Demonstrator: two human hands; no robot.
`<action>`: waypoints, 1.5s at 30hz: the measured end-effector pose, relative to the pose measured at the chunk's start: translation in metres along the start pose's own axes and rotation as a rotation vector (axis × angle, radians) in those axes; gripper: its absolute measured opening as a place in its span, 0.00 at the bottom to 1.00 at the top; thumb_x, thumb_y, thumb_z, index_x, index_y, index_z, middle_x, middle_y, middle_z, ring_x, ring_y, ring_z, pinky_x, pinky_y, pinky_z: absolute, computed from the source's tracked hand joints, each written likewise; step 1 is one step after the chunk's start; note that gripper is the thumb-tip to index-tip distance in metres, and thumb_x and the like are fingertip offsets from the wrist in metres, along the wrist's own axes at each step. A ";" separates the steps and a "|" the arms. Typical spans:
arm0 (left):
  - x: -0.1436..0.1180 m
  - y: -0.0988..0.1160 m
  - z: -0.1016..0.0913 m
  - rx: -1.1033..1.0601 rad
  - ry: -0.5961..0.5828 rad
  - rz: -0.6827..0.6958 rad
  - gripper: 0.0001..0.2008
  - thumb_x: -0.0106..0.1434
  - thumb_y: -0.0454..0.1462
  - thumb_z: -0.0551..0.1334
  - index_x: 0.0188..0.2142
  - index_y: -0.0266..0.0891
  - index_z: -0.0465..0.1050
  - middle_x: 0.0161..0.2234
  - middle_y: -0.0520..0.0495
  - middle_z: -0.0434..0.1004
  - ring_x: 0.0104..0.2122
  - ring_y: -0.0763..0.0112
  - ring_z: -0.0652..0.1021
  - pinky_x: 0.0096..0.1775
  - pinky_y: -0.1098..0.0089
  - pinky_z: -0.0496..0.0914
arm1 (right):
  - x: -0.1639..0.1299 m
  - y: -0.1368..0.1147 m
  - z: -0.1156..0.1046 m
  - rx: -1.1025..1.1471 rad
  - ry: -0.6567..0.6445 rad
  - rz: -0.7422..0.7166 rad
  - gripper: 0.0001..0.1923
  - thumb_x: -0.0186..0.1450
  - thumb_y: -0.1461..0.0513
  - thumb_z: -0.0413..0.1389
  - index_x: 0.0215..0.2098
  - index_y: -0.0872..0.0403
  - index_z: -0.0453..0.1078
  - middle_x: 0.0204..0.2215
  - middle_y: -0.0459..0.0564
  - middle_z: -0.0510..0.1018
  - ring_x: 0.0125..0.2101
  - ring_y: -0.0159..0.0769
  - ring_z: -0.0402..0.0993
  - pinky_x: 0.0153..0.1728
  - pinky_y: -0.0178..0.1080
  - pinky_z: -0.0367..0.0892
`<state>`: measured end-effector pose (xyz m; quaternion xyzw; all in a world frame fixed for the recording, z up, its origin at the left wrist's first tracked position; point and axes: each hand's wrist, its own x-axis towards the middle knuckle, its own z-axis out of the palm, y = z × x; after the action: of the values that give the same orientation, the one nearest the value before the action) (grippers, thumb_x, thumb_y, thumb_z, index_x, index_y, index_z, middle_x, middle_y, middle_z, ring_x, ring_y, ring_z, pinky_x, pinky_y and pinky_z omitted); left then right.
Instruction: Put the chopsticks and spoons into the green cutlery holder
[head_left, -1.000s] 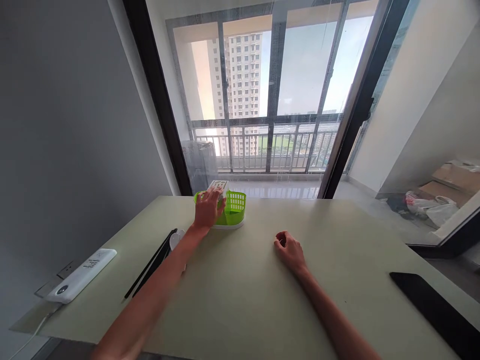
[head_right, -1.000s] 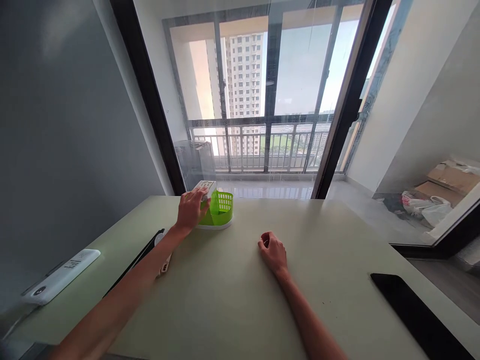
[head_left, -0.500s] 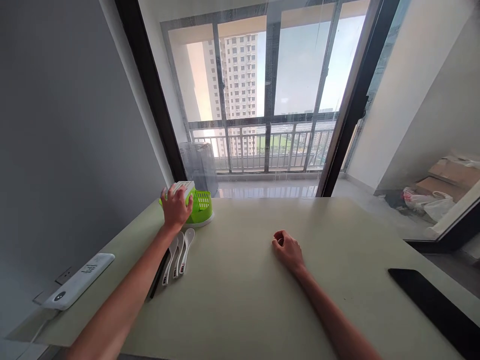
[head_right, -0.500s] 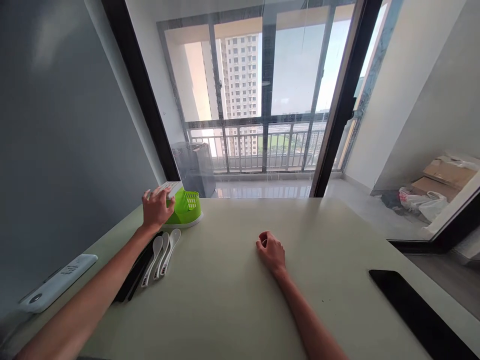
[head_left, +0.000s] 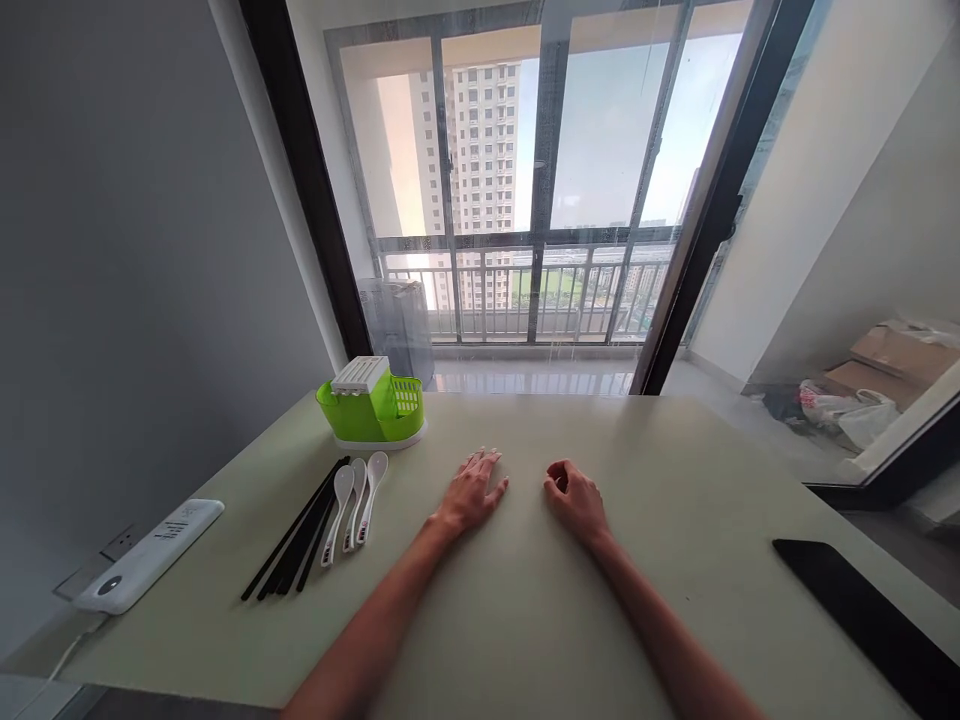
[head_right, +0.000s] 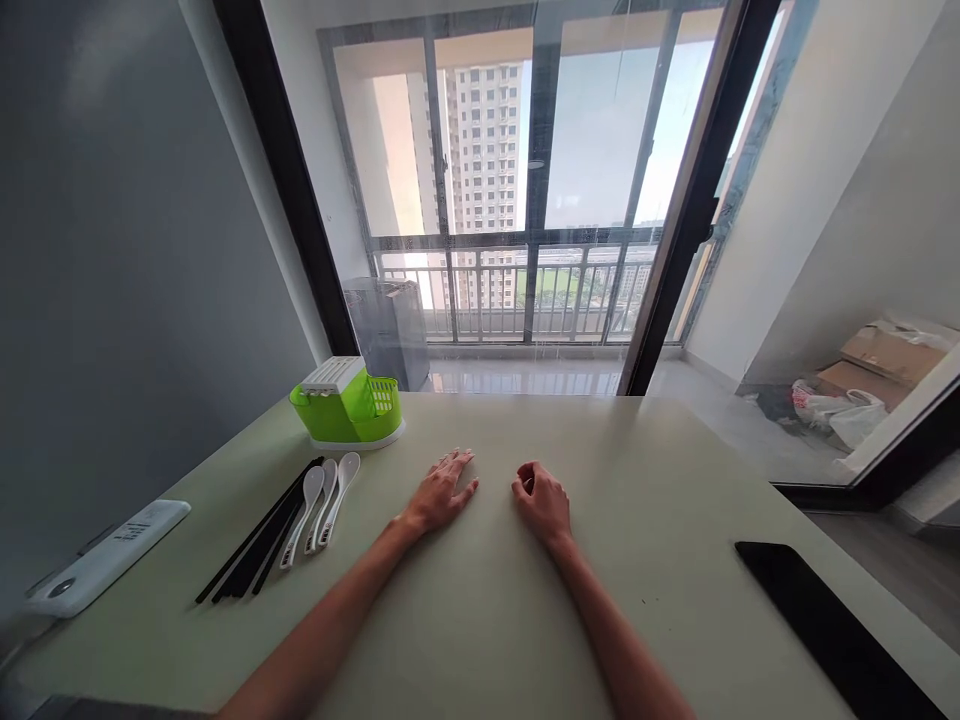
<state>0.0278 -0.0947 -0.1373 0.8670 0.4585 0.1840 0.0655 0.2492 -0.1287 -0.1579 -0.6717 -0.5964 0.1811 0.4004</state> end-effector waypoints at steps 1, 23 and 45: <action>-0.001 -0.001 0.001 -0.007 -0.010 -0.011 0.25 0.72 0.46 0.53 0.64 0.38 0.63 0.67 0.39 0.64 0.69 0.58 0.60 0.68 0.54 0.55 | 0.000 0.001 0.000 0.002 -0.003 -0.004 0.10 0.63 0.57 0.52 0.39 0.51 0.72 0.34 0.48 0.81 0.33 0.37 0.77 0.36 0.37 0.64; -0.011 -0.001 -0.001 -0.018 -0.028 0.008 0.24 0.72 0.44 0.52 0.64 0.40 0.65 0.68 0.43 0.62 0.69 0.60 0.60 0.69 0.55 0.53 | -0.002 0.003 0.001 0.003 -0.032 -0.019 0.14 0.63 0.58 0.50 0.42 0.51 0.74 0.35 0.48 0.82 0.35 0.37 0.78 0.39 0.38 0.66; -0.012 -0.001 -0.002 -0.014 -0.026 0.004 0.24 0.72 0.45 0.52 0.64 0.42 0.66 0.68 0.44 0.62 0.69 0.62 0.60 0.69 0.57 0.54 | -0.002 0.002 0.001 0.020 -0.030 -0.029 0.14 0.63 0.58 0.50 0.42 0.51 0.74 0.35 0.49 0.82 0.34 0.38 0.78 0.39 0.38 0.67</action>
<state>0.0203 -0.1047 -0.1390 0.8697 0.4546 0.1763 0.0771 0.2497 -0.1299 -0.1601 -0.6563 -0.6102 0.1912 0.4005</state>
